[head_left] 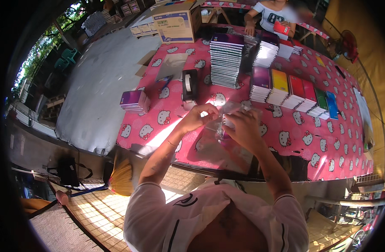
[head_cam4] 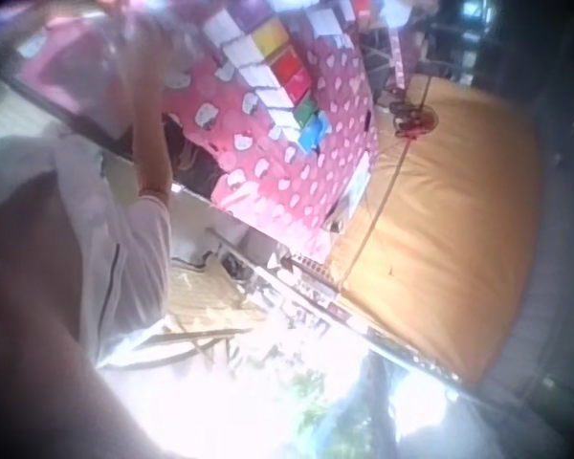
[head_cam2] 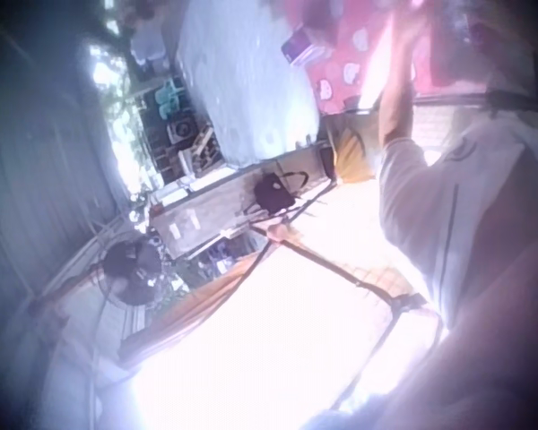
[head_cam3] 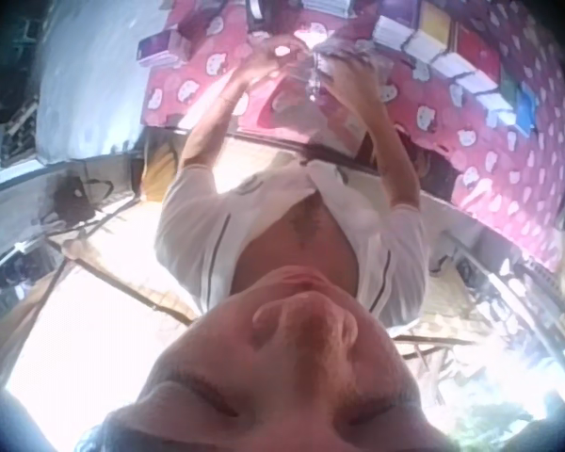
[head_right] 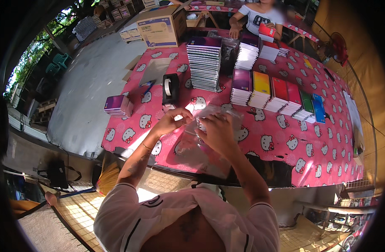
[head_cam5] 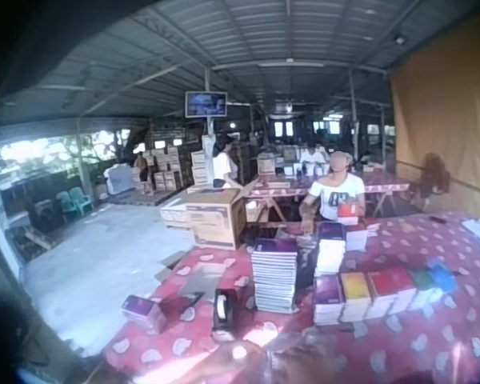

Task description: The person gathers notebooks from stacks on a table, places them into a clear plastic bag, and seals the bag using a tape dispenser.

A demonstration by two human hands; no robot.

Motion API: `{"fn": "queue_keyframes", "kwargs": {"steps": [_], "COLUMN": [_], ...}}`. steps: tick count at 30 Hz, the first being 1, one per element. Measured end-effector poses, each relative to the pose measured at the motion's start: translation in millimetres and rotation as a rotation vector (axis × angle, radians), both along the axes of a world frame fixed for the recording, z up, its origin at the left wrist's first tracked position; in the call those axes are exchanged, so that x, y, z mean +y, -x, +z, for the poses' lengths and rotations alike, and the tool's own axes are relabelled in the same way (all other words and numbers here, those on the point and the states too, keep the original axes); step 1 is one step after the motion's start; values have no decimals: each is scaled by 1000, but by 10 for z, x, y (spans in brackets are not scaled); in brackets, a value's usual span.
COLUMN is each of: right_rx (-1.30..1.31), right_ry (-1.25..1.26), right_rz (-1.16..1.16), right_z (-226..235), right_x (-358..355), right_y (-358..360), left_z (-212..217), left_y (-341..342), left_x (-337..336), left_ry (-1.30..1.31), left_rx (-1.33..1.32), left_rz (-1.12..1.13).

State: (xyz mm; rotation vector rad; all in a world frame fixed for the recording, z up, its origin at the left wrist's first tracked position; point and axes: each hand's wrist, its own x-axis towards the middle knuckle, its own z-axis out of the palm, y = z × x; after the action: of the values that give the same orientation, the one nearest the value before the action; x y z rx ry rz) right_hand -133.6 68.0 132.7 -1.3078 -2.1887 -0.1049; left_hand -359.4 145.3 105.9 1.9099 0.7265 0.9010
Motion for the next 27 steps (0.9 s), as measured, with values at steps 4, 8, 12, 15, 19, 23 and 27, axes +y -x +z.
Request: {"fn": "queue_keyframes", "kwargs": {"steps": [4,8,12,15,19,23,27], "right_rx": [-46,64,1176,1101,1021,1066,1153], "right_ry": [28,-31,587,771,905,864,828], "right_rz": [21,-104,-223,-2,17,170,269], "right_z": [90,366,-533,-764,-725,-935,-931], "right_x": [4,-61,134,148,191,257,318], "right_y": [82,-87,-1199,-741,-461,-512,-536], "left_z": [68,-87,116,3,-118,-297,-341], "left_y": [-128,38,-233,-425,-661,-752,-870], "left_x": [194,296,304,276,191,101,92], "left_ry": [-183,-210,-231,-371,-530,-348,-136], "left_rx": [136,84,135,172,231,280,164], "left_rz": [-88,-140,-117,-79,-15,51,143]}}
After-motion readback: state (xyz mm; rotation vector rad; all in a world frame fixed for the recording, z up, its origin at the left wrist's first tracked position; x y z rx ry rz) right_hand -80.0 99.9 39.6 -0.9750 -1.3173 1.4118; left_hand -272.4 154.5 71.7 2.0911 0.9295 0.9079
